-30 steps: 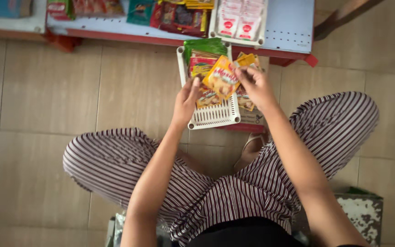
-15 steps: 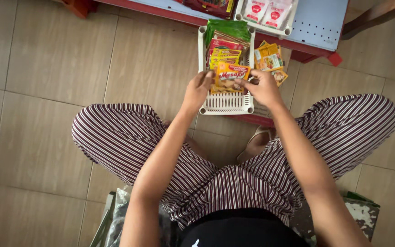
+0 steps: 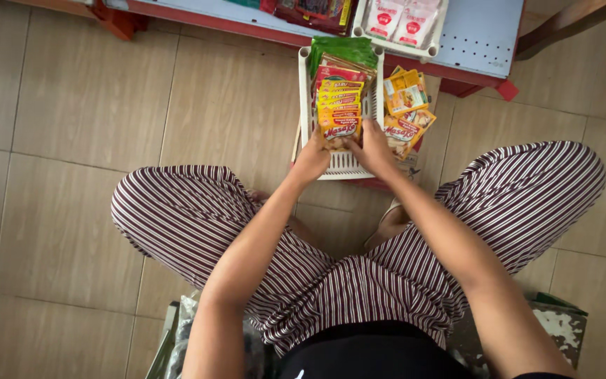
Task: The person sits on the floor and organizes small snack packets into white plastic baskets. They pick up packets from a nearby shelf and place them into the baskets, arranging them neatly by type and color.
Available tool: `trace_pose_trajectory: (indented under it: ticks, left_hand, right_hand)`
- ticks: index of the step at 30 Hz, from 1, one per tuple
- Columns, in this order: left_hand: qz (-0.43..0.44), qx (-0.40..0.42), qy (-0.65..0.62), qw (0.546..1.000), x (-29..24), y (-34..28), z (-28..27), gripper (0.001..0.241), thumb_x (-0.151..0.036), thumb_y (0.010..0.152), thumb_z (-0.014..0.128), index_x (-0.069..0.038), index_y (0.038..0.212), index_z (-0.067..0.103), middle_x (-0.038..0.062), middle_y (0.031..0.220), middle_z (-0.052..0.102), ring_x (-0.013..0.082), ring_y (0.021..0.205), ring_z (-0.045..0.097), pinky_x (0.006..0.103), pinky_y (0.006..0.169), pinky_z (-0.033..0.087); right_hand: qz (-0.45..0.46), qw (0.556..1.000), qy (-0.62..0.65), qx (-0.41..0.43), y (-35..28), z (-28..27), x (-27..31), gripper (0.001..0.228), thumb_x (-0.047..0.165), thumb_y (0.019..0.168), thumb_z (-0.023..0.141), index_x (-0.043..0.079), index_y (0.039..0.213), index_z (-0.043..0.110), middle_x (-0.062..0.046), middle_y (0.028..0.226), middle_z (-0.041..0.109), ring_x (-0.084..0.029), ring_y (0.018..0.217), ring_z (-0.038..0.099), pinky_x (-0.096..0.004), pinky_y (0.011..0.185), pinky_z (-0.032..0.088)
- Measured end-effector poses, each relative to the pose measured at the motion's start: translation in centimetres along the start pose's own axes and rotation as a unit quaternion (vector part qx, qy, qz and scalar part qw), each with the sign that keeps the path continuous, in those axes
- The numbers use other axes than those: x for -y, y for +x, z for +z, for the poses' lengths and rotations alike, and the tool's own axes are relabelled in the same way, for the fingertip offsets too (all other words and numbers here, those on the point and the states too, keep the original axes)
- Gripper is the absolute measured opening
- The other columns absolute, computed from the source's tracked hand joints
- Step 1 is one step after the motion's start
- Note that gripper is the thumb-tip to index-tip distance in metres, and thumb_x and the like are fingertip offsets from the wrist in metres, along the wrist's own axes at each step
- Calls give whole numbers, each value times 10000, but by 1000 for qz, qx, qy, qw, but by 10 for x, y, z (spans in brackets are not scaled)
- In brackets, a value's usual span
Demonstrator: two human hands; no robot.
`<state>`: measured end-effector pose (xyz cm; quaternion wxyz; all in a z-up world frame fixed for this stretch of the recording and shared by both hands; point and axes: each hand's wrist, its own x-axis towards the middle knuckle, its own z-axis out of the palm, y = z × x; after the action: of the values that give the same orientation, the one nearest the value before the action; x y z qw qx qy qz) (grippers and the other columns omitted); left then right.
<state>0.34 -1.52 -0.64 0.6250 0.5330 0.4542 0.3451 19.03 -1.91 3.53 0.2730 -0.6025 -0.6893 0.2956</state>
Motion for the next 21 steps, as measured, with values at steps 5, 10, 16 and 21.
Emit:
trace_pose_trajectory:
  ticks: [5,10,16,21]
  left_hand:
    - [28,-18,31,999,15,1,1,742,128,797,380,66,1531,287,219,1275,669,306,1245,630,346,1054,464]
    - [14,-55,128,990,33,1,3,813,84,824,434,33,1598,191,287,1309,635,368,1258,629,379,1050,479]
    - [-68,-54,151,985,13,0,0,822,29,847,435,-22,1626,178,312,1239,659,403,1196,658,403,1009,500]
    - [-35,-51,116,991,-2,-5,2,840,37,825,439,-8,1613,152,301,1246,652,414,1215,635,411,1009,487]
  right_hand:
    - [34,999,0,-6,-2,7,-4,463,178,921,771,-40,1176,453,-280,1074,613,-451,1018,642,-500,847,507]
    - [29,999,8,-19,0,7,-6,478,187,934,760,-47,1197,437,-302,1098,620,-468,1040,643,-508,872,512]
    - [37,999,9,-21,-2,9,-5,496,185,930,757,-47,1216,424,-316,1110,620,-481,1061,640,-515,878,515]
    - [51,999,4,-16,-2,8,-4,559,209,893,779,-40,1250,428,-292,1093,641,-446,1026,667,-500,861,532]
